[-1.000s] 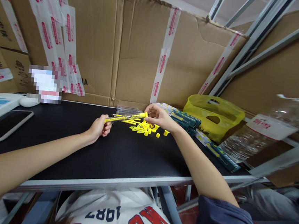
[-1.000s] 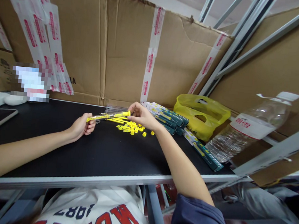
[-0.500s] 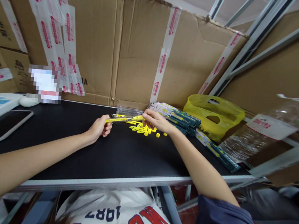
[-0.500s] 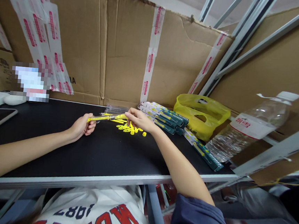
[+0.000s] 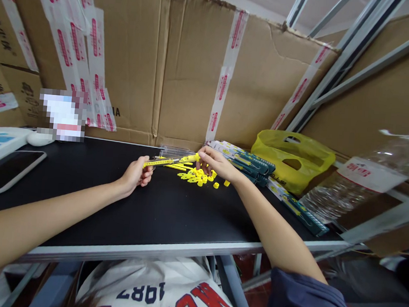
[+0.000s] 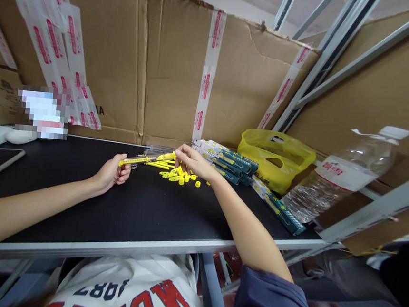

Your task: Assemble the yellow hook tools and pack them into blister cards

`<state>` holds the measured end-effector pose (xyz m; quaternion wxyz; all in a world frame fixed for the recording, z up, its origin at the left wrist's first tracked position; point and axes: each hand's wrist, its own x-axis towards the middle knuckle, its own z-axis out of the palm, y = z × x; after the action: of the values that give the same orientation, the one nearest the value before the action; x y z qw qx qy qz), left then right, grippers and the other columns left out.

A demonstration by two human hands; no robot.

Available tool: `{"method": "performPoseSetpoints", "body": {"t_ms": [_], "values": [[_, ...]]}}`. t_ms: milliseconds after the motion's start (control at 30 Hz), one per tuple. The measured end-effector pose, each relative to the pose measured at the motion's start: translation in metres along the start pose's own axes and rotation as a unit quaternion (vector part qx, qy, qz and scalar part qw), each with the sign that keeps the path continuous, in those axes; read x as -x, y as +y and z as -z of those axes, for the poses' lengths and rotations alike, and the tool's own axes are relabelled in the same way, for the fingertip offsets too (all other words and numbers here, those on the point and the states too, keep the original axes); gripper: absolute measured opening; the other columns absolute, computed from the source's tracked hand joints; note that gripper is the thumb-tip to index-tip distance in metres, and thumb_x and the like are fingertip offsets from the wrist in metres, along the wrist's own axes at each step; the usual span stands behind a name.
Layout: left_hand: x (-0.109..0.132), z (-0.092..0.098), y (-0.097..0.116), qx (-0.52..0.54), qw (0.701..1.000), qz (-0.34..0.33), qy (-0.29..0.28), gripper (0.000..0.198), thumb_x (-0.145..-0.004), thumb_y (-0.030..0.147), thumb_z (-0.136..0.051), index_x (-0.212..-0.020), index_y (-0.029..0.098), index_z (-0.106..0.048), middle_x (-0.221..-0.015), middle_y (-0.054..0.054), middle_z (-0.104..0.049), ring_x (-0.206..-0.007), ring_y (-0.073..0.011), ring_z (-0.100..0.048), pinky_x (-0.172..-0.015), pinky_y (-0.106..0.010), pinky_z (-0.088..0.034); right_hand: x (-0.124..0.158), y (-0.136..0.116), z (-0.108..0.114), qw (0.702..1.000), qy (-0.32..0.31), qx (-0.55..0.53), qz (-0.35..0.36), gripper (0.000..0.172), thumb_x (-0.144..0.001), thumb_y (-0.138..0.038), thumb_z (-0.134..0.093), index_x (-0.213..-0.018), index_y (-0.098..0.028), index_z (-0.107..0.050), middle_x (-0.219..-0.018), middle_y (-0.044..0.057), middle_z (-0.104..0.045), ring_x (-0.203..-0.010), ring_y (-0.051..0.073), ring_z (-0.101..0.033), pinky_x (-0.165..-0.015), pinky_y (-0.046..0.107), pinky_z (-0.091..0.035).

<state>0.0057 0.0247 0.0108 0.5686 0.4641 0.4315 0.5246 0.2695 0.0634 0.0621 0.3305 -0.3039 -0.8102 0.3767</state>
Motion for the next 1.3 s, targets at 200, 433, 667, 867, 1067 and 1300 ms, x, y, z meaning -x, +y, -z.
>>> {"method": "performPoseSetpoints", "body": {"t_ms": [200, 433, 667, 867, 1067, 1300], "values": [[-0.001, 0.002, -0.002, 0.002, 1.0, -0.006, -0.008, 0.037, -0.091, 0.038, -0.041, -0.063, 0.015, -0.048, -0.045, 0.007, -0.034, -0.032, -0.0048, -0.032, -0.031, -0.016, -0.024, 0.0, -0.001, -0.001, 0.999, 0.011, -0.033, 0.012, 0.034, -0.082, -0.046, -0.064, -0.094, -0.02, -0.046, -0.073, -0.001, -0.062, -0.05, 0.007, -0.051, -0.038, 0.018, -0.04], [-0.004, 0.005, -0.003, -0.01, 0.999, -0.003, -0.041, 0.039, -0.092, 0.044, -0.041, -0.075, 0.012, -0.056, -0.047, 0.007, -0.035, -0.031, -0.0022, -0.025, -0.029, -0.013, -0.015, -0.002, 0.004, 0.0, 0.999, 0.031, -0.038, 0.013, 0.033, -0.082, -0.044, -0.065, -0.095, -0.018, -0.048, -0.071, -0.001, -0.06, -0.049, 0.006, -0.051, -0.036, 0.016, -0.04], [-0.005, 0.006, -0.006, -0.014, 0.999, -0.022, -0.041, 0.041, -0.088, 0.049, -0.052, -0.072, 0.011, -0.056, -0.048, 0.008, -0.033, -0.032, -0.0006, -0.026, -0.03, -0.011, -0.015, -0.002, 0.003, -0.001, 0.999, 0.023, -0.042, 0.019, 0.031, -0.082, -0.041, -0.065, -0.096, -0.018, -0.048, -0.071, -0.001, -0.061, -0.049, 0.006, -0.051, -0.037, 0.015, -0.04], [-0.005, 0.006, -0.005, 0.0, 0.999, -0.018, -0.038, 0.041, -0.089, 0.047, -0.05, -0.07, 0.011, -0.056, -0.048, 0.008, -0.033, -0.032, -0.0008, -0.027, -0.029, -0.012, -0.016, -0.001, 0.0, -0.001, 0.999, 0.019, -0.041, 0.019, 0.031, -0.082, -0.041, -0.065, -0.095, -0.018, -0.048, -0.07, -0.002, -0.06, -0.049, 0.006, -0.052, -0.037, 0.015, -0.04], [-0.005, 0.006, -0.006, 0.017, 0.999, -0.019, -0.037, 0.04, -0.088, 0.047, -0.051, -0.069, 0.012, -0.055, -0.048, 0.008, -0.034, -0.032, -0.0009, -0.027, -0.029, -0.012, -0.016, -0.001, -0.002, 0.005, 0.999, 0.026, -0.016, 0.023, 0.032, -0.087, -0.047, -0.056, -0.097, -0.018, -0.049, -0.075, 0.001, -0.062, -0.051, 0.007, -0.053, -0.038, 0.017, -0.041], [-0.004, 0.005, -0.004, 0.041, 0.999, -0.016, -0.019, 0.04, -0.087, 0.048, -0.053, -0.069, 0.011, -0.056, -0.047, 0.008, -0.033, -0.032, -0.0018, -0.029, -0.03, -0.013, -0.019, 0.014, -0.01, 0.041, 0.96, 0.001, 0.272, -0.063, 0.021, -0.09, -0.036, -0.049, -0.088, -0.016, -0.057, -0.075, 0.002, -0.063, -0.052, 0.008, -0.051, -0.048, 0.02, -0.04]]}}
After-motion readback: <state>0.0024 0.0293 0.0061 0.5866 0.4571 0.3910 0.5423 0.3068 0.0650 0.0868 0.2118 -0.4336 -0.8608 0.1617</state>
